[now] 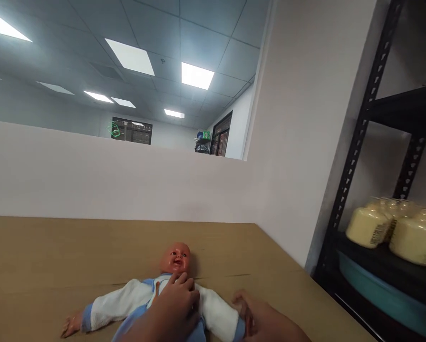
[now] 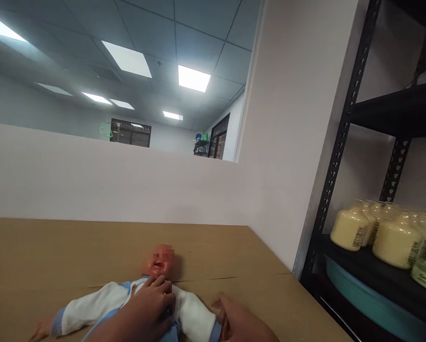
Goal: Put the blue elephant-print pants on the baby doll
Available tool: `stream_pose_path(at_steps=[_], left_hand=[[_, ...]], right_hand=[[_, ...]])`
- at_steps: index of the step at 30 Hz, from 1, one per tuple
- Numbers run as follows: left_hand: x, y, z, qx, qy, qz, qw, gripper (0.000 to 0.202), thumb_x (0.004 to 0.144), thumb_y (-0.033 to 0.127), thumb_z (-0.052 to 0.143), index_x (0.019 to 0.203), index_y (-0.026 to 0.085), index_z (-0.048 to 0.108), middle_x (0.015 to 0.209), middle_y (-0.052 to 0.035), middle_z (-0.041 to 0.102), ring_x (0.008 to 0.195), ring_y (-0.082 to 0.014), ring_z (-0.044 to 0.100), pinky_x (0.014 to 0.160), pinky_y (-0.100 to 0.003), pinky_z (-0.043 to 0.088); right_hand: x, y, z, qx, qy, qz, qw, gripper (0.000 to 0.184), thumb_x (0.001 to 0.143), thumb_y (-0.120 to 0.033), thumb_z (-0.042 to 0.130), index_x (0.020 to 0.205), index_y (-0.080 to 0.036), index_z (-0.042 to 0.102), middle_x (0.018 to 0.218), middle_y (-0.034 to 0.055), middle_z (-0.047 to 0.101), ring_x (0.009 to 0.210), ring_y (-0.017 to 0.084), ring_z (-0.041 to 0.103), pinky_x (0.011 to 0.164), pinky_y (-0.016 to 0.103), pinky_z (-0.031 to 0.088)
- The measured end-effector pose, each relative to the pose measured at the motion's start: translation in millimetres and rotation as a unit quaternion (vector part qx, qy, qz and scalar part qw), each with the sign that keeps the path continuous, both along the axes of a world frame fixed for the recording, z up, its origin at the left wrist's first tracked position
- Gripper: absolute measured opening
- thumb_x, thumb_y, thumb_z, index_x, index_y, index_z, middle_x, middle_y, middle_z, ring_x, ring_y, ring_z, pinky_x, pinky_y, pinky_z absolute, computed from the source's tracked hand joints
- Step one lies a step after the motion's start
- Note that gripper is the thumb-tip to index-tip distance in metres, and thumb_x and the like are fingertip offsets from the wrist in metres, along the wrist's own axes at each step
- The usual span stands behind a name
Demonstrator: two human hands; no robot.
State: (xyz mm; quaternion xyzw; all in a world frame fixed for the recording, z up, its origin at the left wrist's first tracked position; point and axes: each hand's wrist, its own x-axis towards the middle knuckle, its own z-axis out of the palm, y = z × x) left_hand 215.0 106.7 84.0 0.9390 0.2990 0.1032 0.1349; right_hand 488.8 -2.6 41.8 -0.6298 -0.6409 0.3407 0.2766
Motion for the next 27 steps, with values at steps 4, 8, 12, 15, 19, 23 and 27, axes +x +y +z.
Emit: stream_pose_path(at_steps=[4,8,12,15,19,23,27], left_hand=[[1,-3,1.2,-0.002,0.019,-0.06,0.998,0.007,0.083,0.018,0.071,0.09,0.021,0.072,0.109,-0.0126,0.075,0.113,-0.0396,0.063,0.105,-0.056,0.044],[1,2,-5.3,0.031,-0.009,-0.131,0.991,0.012,0.095,0.017,0.072,0.099,0.025,0.064,0.105,-0.0012,0.074,0.101,-0.0282,0.066,0.095,-0.042,0.046],[5,10,-22.6,0.168,-0.035,-0.189,0.967,0.01,0.105,0.026,0.071,0.104,0.025,0.061,0.1,0.0017,0.072,0.087,-0.0219,0.067,0.079,-0.035,0.044],[6,13,-31.9,0.294,-0.099,-0.226,0.924,0.019,0.106,0.036,0.07,0.097,0.023,0.059,0.095,0.0008,0.07,0.078,-0.021,0.063,0.074,-0.036,0.04],[-1,15,-32.0,0.386,-0.197,-0.244,0.868,0.033,0.117,0.026,0.035,0.099,0.022,0.062,0.094,-0.0026,0.069,0.075,-0.0214,0.058,0.073,-0.039,0.034],[-10,16,-20.6,0.303,-0.222,-0.231,0.897,0.039,0.118,0.037,0.035,0.097,0.021,0.065,0.092,-0.0033,0.069,0.078,-0.0218,0.057,0.08,-0.038,0.038],[-12,17,-7.7,0.046,-0.227,-0.161,0.959,0.007,0.102,0.029,0.078,0.097,0.025,0.075,0.096,0.0002,0.071,0.093,-0.0216,0.063,0.089,-0.033,0.041]], right_hand=[[12,5,10.0,0.114,-0.009,-0.016,0.993,0.023,0.083,-0.024,0.069,0.105,-0.025,0.066,0.098,0.0038,0.072,0.089,0.024,0.067,0.08,0.033,0.052],[4,5,22.2,0.189,-0.022,-0.049,0.981,0.03,0.091,-0.033,0.072,0.119,-0.025,0.066,0.112,0.006,0.074,0.107,0.026,0.069,0.101,0.039,0.052],[-21,20,5.3,0.243,0.061,-0.062,0.966,0.035,0.091,-0.038,0.077,0.121,-0.023,0.066,0.12,0.0096,0.075,0.113,0.027,0.07,0.105,0.04,0.052],[-43,39,-21.0,0.274,0.114,-0.077,0.952,0.031,0.088,-0.036,0.078,0.114,-0.021,0.069,0.113,0.0102,0.076,0.103,0.027,0.071,0.095,0.039,0.056],[-69,52,-46.5,0.282,0.089,-0.03,0.955,0.021,0.079,-0.021,0.078,0.099,-0.022,0.074,0.096,0.0049,0.075,0.089,0.024,0.068,0.086,0.036,0.054],[-73,39,-46.3,0.218,0.092,-0.007,0.972,0.036,0.077,-0.024,0.08,0.112,-0.026,0.078,0.124,0.0091,0.075,0.117,0.031,0.066,0.106,0.043,0.05],[-71,27,-33.2,0.122,0.258,0.017,0.958,0.054,0.089,-0.041,0.076,0.141,-0.03,0.069,0.143,0.0099,0.07,0.132,0.034,0.063,0.113,0.047,0.047]])
